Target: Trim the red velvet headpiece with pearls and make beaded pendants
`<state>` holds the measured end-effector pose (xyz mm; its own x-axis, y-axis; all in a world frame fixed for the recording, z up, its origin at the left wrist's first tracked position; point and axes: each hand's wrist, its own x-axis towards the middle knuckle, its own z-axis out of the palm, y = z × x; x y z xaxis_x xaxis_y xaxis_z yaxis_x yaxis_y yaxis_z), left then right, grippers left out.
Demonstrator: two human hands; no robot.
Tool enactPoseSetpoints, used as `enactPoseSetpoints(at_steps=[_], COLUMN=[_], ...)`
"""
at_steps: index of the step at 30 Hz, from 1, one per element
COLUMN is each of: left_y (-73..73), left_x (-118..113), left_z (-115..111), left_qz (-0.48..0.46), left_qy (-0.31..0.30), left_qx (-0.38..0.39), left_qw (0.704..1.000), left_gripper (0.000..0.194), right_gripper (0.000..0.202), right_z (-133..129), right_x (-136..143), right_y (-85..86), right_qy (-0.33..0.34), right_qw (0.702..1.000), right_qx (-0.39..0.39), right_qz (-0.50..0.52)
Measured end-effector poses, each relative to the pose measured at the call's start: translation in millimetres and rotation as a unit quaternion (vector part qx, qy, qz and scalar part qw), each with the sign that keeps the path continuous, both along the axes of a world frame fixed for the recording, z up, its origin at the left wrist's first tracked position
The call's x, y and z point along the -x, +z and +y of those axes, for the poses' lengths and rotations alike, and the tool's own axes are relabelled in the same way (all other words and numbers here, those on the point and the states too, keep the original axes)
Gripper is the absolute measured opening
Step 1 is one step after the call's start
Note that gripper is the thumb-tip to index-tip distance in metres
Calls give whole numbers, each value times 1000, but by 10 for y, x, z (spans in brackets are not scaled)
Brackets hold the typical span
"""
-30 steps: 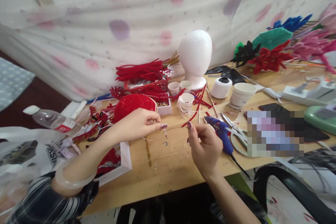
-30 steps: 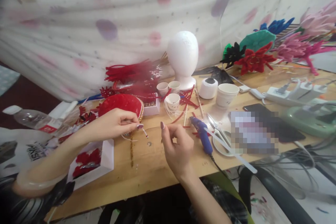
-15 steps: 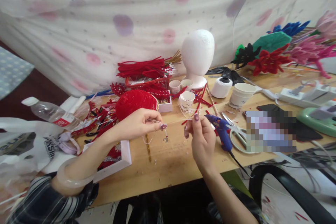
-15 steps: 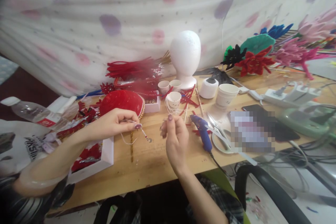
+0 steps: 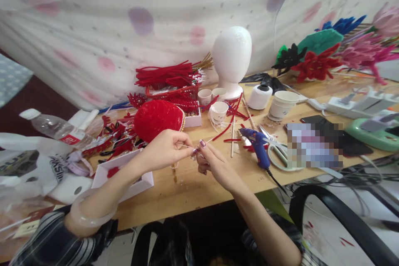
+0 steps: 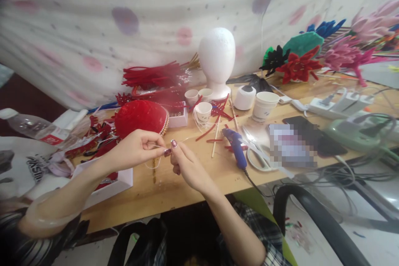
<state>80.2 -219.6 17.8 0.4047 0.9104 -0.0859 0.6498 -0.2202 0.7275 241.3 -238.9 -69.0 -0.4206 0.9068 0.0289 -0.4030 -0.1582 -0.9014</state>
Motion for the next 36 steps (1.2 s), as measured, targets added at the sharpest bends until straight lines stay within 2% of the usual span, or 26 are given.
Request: enactPoseSetpoints(at_steps=[3, 7, 10, 15, 19, 21, 23, 25, 27, 30, 36], left_y=[-25, -95, -138, -127, -105, -120, -166, -246, -342, -460, -538], left_x=[-19, -21, 12, 82, 70, 46, 21, -3, -27, -66, -115], left_z=[-60, -129, -174, -263, -342, -382, -424, -470, -518, -576, -559], left_qz=[60, 136, 155, 113, 57, 59, 64, 60, 71, 93, -5], left_qy=[-3, -19, -40, -45, -17, 5, 6, -20, -47, -47, 41], left_qx=[-68, -170, -221, -193, -155, -171, -230, -289, -315, -304, -265], left_qw=[996, 976, 962, 974, 986, 984, 971, 955, 945, 947, 963], left_gripper=[17, 19, 18, 19, 16, 15, 14, 13, 14, 16, 15], right_gripper=[56, 55, 54, 56, 57, 58, 57, 55, 54, 55, 46], right_z=[4, -3, -12, -44, -75, -89, -101, -112, -123, -138, -141], right_x=[6, 24, 26, -31, -47, -35, -19, -4, 5, 2, -13], right_y=[-21, -51, -77, -47, 3, -2, -31, -70, -100, -103, -41], right_qy=[4, -7, -25, -14, -7, -13, -24, -35, -40, -22, 18], right_qw=[1000, 999, 999, 999, 999, 999, 999, 999, 998, 996, 982], right_qx=[23, 32, 26, 12, 7, 6, 11, 21, 38, 78, 165], right_qz=[-17, -21, -25, -34, -37, -33, -27, -19, -6, 23, 94])
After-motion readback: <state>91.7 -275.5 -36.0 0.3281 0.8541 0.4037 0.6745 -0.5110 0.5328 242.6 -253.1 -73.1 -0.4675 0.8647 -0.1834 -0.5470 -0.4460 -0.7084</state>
